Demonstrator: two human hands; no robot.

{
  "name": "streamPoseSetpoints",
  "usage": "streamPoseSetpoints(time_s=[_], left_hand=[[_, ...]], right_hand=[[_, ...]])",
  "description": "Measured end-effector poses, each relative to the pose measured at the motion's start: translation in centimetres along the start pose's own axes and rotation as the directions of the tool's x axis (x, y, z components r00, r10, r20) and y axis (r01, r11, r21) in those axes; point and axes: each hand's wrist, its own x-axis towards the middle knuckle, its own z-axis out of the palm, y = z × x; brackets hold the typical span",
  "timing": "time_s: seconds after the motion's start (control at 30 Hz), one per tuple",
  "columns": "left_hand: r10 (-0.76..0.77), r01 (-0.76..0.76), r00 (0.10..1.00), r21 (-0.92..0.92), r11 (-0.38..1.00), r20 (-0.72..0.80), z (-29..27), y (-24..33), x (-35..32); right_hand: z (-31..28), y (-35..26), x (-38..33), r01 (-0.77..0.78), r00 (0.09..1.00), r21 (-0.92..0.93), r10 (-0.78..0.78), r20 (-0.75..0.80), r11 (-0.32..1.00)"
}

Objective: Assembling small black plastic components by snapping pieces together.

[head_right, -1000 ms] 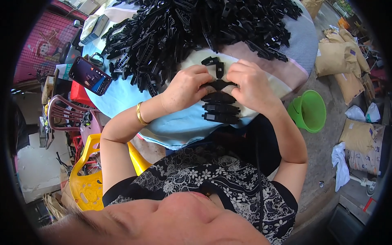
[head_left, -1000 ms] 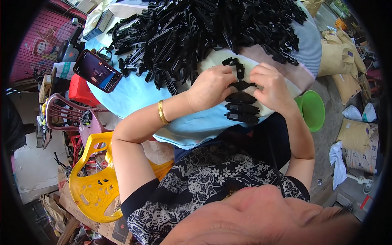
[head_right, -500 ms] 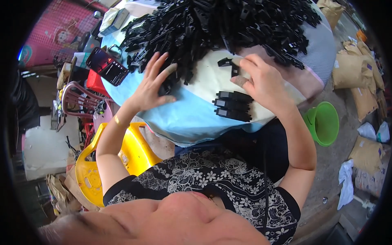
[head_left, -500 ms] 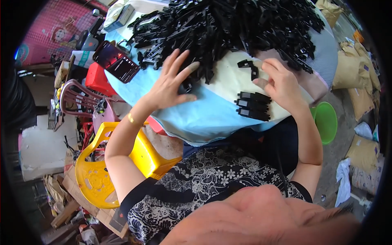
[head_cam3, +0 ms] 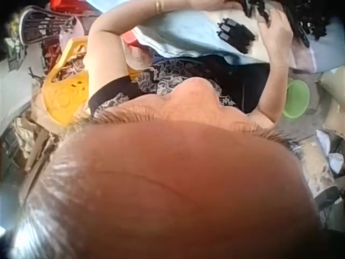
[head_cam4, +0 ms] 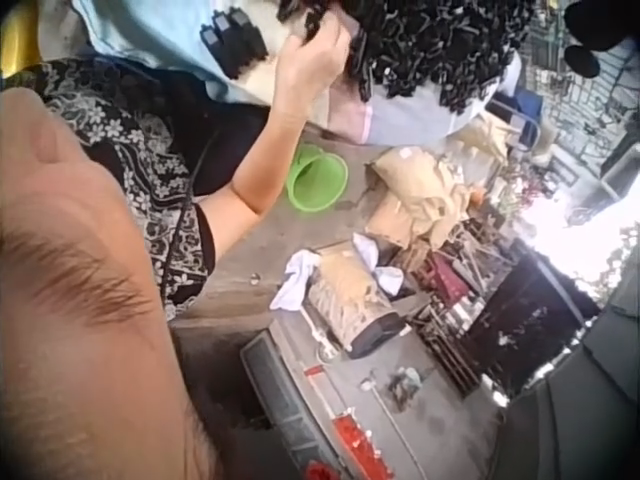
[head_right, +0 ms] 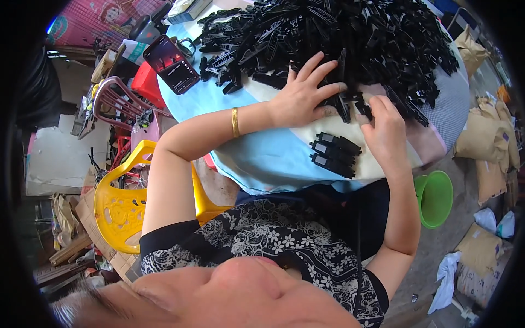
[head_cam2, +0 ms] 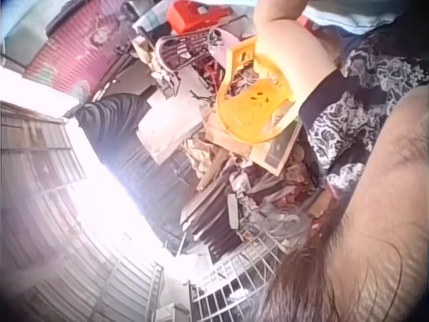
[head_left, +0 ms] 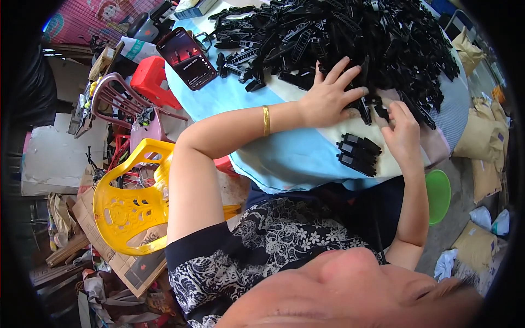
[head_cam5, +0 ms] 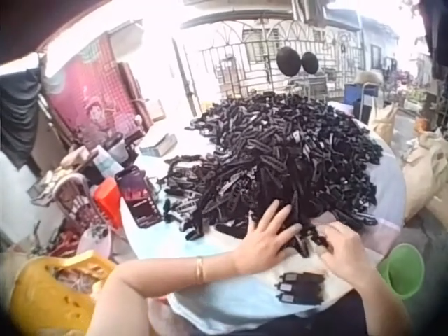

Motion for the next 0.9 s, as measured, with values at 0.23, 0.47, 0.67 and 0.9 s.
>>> streamPoseSetpoints(time_s=[0.23, 0.47, 0.67, 0.9], left_hand=[[-0.074, 0.066, 0.995, 0.122, 0.99, 0.061, -0.7, 2.3, -0.1], [0.064, -0.043, 0.995, 0.264, 0.963, -0.071, -1.0, 3.3, -0.6], [-0.082, 0.083, 0.997, 0.215, 0.973, -0.013, -2.0, 1.6, -1.3], [-0.182, 0.184, 0.983, 0.117, 0.976, -0.024, -5.3, 2.1, -1.1]], right_hand=[[-2.3, -0.8, 0.0, 0.044, 0.999, -0.069, -0.045, -0.007, 0.997], [-2.2, -2.6, -0.9, -0.153, 0.966, 0.289, 0.082, 0.244, 0.945], [-2.2, -2.0, -0.5, -0.157, 0.931, 0.227, 0.067, 0.36, 0.961], [-3.2, -2.1, -0.8, -0.179, 0.919, 0.19, 0.095, 0.383, 0.965]])
